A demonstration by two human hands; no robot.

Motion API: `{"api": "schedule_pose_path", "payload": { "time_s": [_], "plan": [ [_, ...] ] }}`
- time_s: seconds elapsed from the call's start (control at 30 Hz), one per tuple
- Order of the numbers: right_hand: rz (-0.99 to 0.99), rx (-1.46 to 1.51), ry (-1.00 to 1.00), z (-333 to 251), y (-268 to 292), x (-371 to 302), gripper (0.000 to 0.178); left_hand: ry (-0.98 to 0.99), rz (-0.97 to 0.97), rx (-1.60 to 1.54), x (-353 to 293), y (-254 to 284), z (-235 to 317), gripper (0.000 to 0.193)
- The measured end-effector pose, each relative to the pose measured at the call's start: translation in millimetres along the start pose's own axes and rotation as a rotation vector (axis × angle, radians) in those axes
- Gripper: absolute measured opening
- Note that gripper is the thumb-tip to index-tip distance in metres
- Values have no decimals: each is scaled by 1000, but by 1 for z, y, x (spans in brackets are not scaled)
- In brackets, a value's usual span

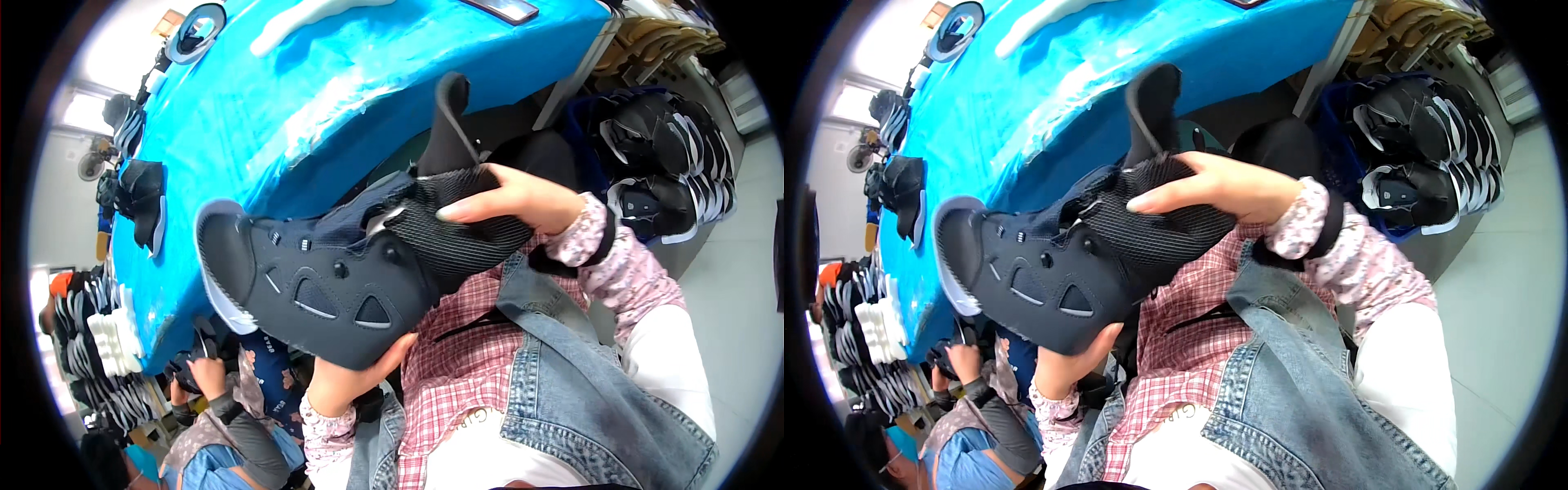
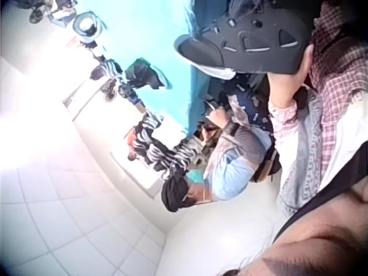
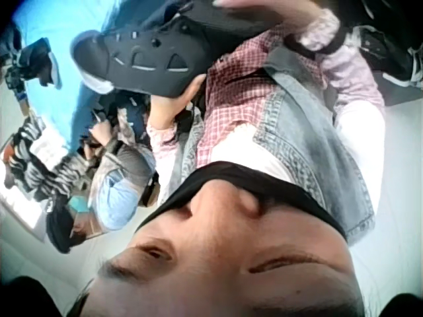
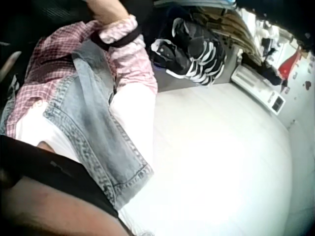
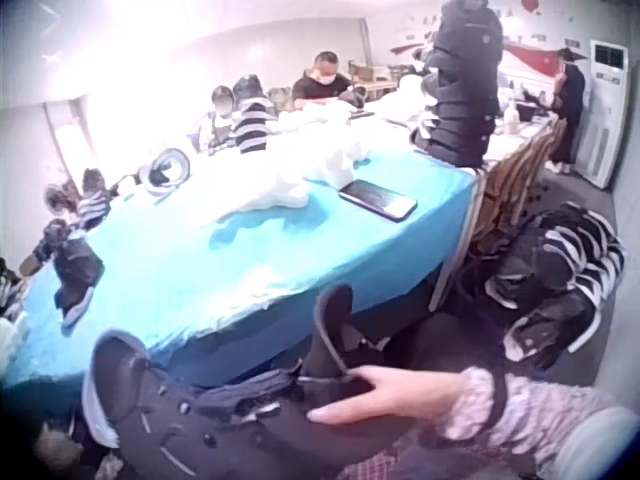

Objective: The person takes a footwear upper, picks up a white padding component, and inserts the padding into the interior of the shoe upper using their hands. They then press the padding into place and check the interior alignment by hand.

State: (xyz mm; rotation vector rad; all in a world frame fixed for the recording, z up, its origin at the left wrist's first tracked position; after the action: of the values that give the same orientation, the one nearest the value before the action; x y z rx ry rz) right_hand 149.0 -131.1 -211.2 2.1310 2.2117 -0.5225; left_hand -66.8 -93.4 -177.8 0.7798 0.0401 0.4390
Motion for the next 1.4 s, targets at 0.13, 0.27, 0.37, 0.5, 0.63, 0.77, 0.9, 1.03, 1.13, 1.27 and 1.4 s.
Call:
{"api": "schedule_pose_path", "payload": {
  "time_s": [0.13,0.27,0.37,0.5,0.63,0.77,0.9,1.03,1.13,1.27,1.4],
  "plan": [
    [35,175,-137,40,-13,31,58,370,231,-1269,-56,-13,-65,73],
    [-89,183,-13,62,-22,52,51,30,578,-1833,-36,-13,-68,95],
    [-101,378,-128,63,-7,54,50,-14,786,-1988,-29,-12,-86,100],
    [129,-207,5,2,47,21,47,-29,96,-1822,-4,-22,-86,102],
    [245,-134,-2,0,108,-15,31,103,-257,-752,73,-58,-29,72],
    [266,2,-97,44,122,-6,32,165,66,-2398,78,-85,-59,95],
    [238,202,-108,40,115,0,30,199,133,-1891,84,-80,-49,94],
    [300,-228,-108,15,101,10,26,235,148,-1637,93,-75,-34,70],
    [306,-263,-129,19,107,19,27,387,167,-1704,97,-86,-35,58],
    [363,-703,-74,25,114,37,28,542,79,-1798,102,-100,-43,50],
    [367,-944,-164,15,104,49,28,582,24,-1751,83,-107,-50,47]
  ]
}}
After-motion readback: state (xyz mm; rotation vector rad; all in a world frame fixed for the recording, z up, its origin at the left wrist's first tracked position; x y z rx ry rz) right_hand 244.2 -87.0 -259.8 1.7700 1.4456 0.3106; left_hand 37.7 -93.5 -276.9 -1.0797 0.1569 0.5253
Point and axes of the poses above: each hand's wrist, its own x-axis towards the middle knuckle, its own y-axis out of the back of the hand, z = x × y, the point moved 6 cm from there along x, towards the middle knuckle, and after that the axes turned 14 degrees about -x, right-handed, at the moved point
